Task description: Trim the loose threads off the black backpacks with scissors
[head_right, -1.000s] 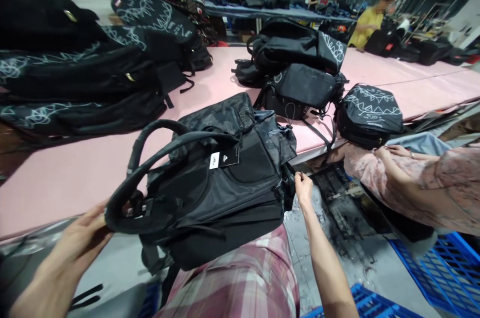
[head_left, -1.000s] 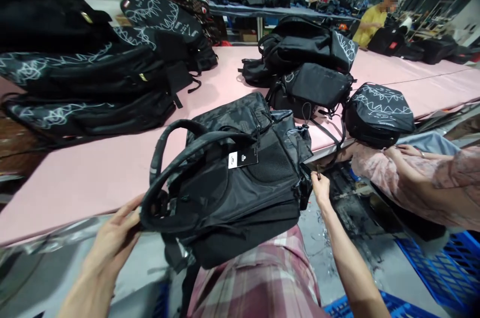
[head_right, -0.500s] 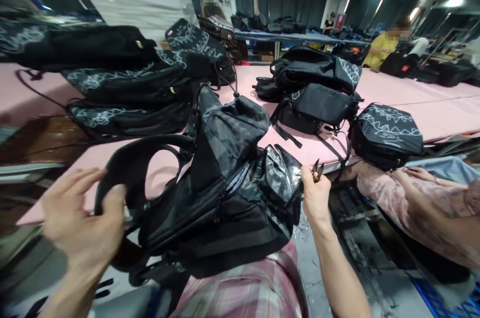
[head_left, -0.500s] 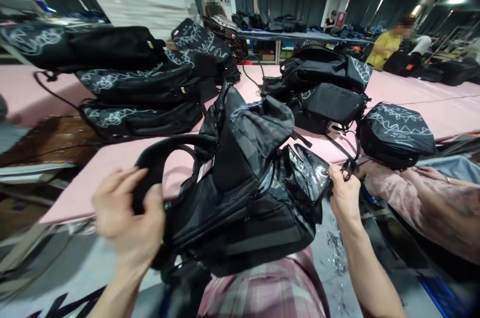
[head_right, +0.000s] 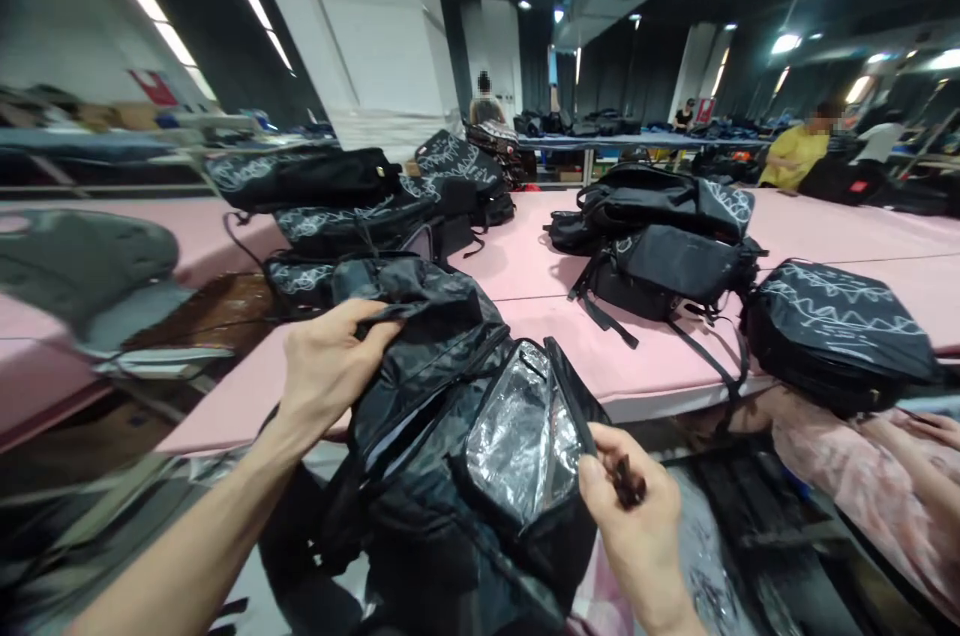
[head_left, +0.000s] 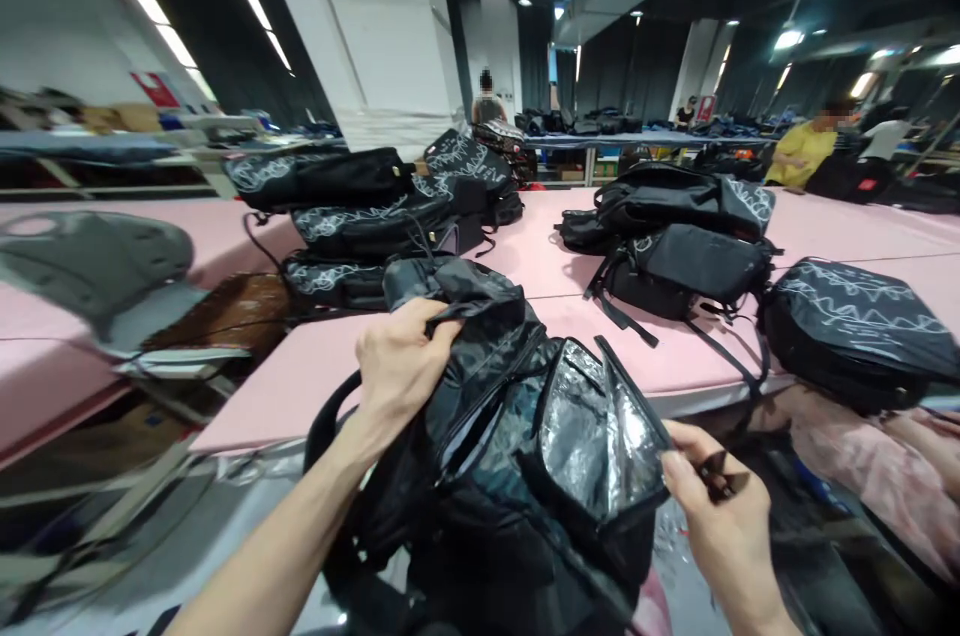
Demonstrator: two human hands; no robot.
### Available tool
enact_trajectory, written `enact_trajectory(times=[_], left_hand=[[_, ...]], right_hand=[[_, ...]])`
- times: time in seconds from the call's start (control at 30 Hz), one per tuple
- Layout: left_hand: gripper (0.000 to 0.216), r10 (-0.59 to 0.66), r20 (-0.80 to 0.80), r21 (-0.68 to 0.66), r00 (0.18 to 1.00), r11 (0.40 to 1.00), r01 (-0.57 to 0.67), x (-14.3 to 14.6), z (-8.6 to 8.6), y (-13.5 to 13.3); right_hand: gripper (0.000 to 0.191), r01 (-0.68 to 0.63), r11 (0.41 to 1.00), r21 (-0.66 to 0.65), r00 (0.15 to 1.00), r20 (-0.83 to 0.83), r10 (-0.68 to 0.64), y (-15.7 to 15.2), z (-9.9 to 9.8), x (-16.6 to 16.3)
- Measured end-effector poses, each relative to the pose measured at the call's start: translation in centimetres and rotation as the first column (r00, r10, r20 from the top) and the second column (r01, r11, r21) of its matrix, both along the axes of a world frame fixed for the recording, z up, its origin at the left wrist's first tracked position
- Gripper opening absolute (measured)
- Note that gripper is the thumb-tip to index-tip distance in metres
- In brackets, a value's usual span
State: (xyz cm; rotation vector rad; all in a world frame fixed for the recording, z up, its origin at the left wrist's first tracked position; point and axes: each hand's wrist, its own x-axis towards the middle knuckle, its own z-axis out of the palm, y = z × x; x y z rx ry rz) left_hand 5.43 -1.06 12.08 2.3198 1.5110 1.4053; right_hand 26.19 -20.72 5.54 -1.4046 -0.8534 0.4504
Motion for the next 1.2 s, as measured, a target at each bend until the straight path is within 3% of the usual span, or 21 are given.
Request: enact_trajectory(times=[0.1, 0.2, 0.43, 0.5, 0.6, 0.67, 0.73, 0.8, 0.87, 1.0, 1.2], left_hand=[[0.012, -0.063, 0.329, -0.074, 0.942, 0.993, 0.093, -2.1, -0.1, -0.2], [0.007, -0.118, 0.518, 0.032, 0.847, 0.992, 0.119, -1.6, 1.1, -1.1], [0.007, -0.253, 0.566, 0.404, 0.785, 0.915, 0.004, 1.5, 9.4, -3.0], [0.010, -0.295, 0.562, 0.512, 0.773, 0.858, -0.045, 1.8, 10.6, -2.7], [0.014, -0.344, 0.515, 0.614, 0.785, 0.788, -0.057, 2.0, 9.3, -0.1], [0.012, -0.320, 0.482, 0.541, 0.815, 0.841, 0.011, 2.2, 7.1, 2.8], [0.010, -0.280, 0.501, 0.374, 0.819, 0.923, 0.086, 2.6, 4.9, 5.7], [0.010, -0.250, 0.531, 0.260, 0.810, 0.958, 0.125, 3.3, 3.6, 7.7], [0.012, -0.266, 0.508, 0.251, 0.819, 0.956, 0.154, 4.3, 3.5, 8.8], [0.015, -0.342, 0.408, 0.255, 0.847, 0.933, 0.254, 6.0, 4.9, 9.6], [0.018, -0.301, 0.313, 0.194, 0.901, 0.949, 0.249, 7.1, 6.2, 9.9]], right_hand=[[0.020, -0.139, 0.987, 0.079, 0.976, -0.155, 0.150, 0.6, -0.2, -0.8], [0.023, -0.204, 0.968, 0.143, 0.922, -0.305, 0.239, 1.3, 0.5, -1.7], [0.025, -0.180, 0.932, 0.315, 0.902, -0.326, 0.285, 0.7, 4.1, -0.8], [0.027, -0.196, 0.921, 0.337, 0.896, -0.321, 0.308, 0.5, 4.1, -0.5], [0.028, -0.208, 0.911, 0.356, 0.899, -0.296, 0.321, 1.3, 2.6, -0.5], [0.027, -0.206, 0.917, 0.343, 0.899, -0.304, 0.315, 2.5, 0.9, -0.6], [0.027, -0.225, 0.924, 0.310, 0.877, -0.348, 0.330, 3.7, -0.5, -0.9], [0.030, -0.244, 0.925, 0.293, 0.853, -0.389, 0.348, 4.5, -1.2, -1.2], [0.032, -0.270, 0.915, 0.300, 0.834, -0.403, 0.378, 5.1, -1.2, -1.6], [0.032, -0.287, 0.902, 0.322, 0.814, -0.415, 0.407, 5.7, -0.5, -2.0], [0.032, -0.291, 0.893, 0.343, 0.818, -0.396, 0.418, 6.3, 0.0, -1.9]])
